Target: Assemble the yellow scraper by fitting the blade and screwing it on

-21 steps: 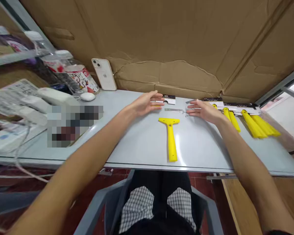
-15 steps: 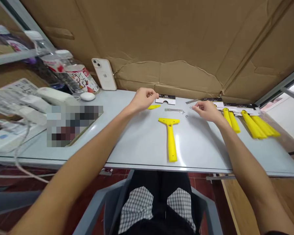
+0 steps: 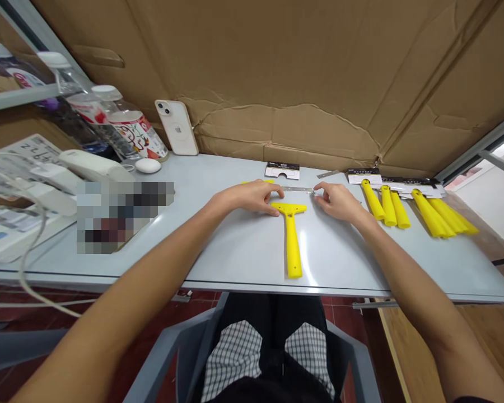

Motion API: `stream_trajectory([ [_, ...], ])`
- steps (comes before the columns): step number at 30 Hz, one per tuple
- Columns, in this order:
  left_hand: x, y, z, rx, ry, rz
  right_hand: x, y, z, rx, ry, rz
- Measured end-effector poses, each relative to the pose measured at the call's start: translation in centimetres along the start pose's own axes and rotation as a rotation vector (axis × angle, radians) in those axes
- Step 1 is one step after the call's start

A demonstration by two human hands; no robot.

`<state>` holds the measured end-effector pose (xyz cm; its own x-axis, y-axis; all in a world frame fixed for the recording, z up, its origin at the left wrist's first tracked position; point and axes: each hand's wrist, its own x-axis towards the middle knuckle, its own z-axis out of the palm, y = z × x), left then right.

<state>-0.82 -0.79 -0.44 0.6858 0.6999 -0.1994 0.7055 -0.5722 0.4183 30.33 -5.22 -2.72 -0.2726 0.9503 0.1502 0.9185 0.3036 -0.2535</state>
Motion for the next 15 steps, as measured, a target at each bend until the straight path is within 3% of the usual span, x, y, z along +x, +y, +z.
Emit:
stream_trajectory([
  [6, 0.4, -0.4, 0.2, -0.046, 0.019, 0.033, 0.0, -2.3, 2.1, -0.180, 0.158, 0.061],
  [15, 0.4, -0.2, 0.1, -0.081, 0.015, 0.013, 1.6, -2.7, 2.7, -0.184, 0.051, -0.010],
])
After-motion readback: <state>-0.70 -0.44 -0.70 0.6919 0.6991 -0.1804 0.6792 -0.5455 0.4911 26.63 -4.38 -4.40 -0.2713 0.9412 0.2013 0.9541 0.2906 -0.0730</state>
